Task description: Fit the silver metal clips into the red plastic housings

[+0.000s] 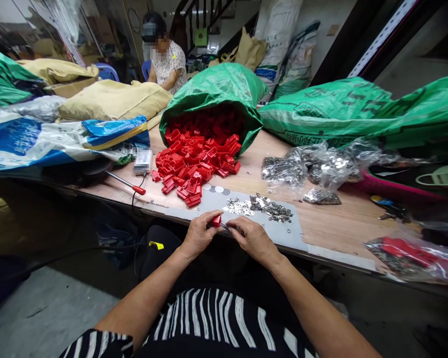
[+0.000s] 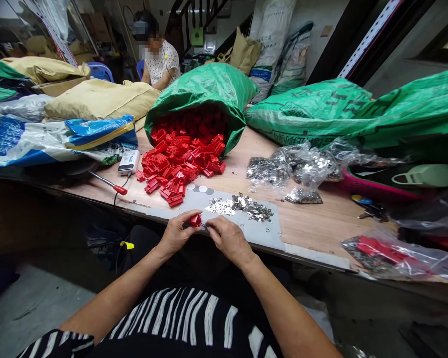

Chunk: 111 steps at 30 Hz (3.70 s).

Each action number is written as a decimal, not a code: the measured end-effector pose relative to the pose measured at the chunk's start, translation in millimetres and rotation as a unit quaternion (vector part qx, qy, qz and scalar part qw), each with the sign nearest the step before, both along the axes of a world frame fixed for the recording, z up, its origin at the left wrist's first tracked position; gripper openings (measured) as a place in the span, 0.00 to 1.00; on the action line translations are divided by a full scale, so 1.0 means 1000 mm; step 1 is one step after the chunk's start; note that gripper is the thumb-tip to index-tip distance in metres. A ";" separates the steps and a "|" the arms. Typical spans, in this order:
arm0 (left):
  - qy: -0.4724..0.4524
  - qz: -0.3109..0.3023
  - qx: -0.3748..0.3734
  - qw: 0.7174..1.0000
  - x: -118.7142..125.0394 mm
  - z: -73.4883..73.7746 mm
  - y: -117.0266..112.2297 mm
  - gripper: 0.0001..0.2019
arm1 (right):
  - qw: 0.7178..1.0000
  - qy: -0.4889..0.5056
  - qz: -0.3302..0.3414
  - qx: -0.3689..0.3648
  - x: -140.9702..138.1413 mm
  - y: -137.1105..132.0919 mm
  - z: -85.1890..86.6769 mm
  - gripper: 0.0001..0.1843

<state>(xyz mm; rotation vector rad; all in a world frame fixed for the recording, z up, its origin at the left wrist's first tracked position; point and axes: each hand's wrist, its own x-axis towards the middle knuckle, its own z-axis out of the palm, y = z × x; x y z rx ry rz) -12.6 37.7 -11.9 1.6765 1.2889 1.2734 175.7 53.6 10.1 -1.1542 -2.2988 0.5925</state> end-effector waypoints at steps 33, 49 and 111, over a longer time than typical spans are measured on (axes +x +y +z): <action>0.044 0.030 -0.005 0.999 0.004 -0.003 -0.002 0.18 | 0.993 -0.092 -0.071 -0.004 -0.020 -0.016 0.002 0.09; -0.396 -0.014 -0.200 0.896 0.017 0.025 -0.035 0.10 | 0.970 0.132 0.029 -0.203 0.008 -0.035 0.020 0.21; -0.628 -0.117 -0.423 0.643 -0.018 -0.017 -0.045 0.21 | 0.983 0.043 0.121 -0.131 -0.058 0.004 0.031 0.10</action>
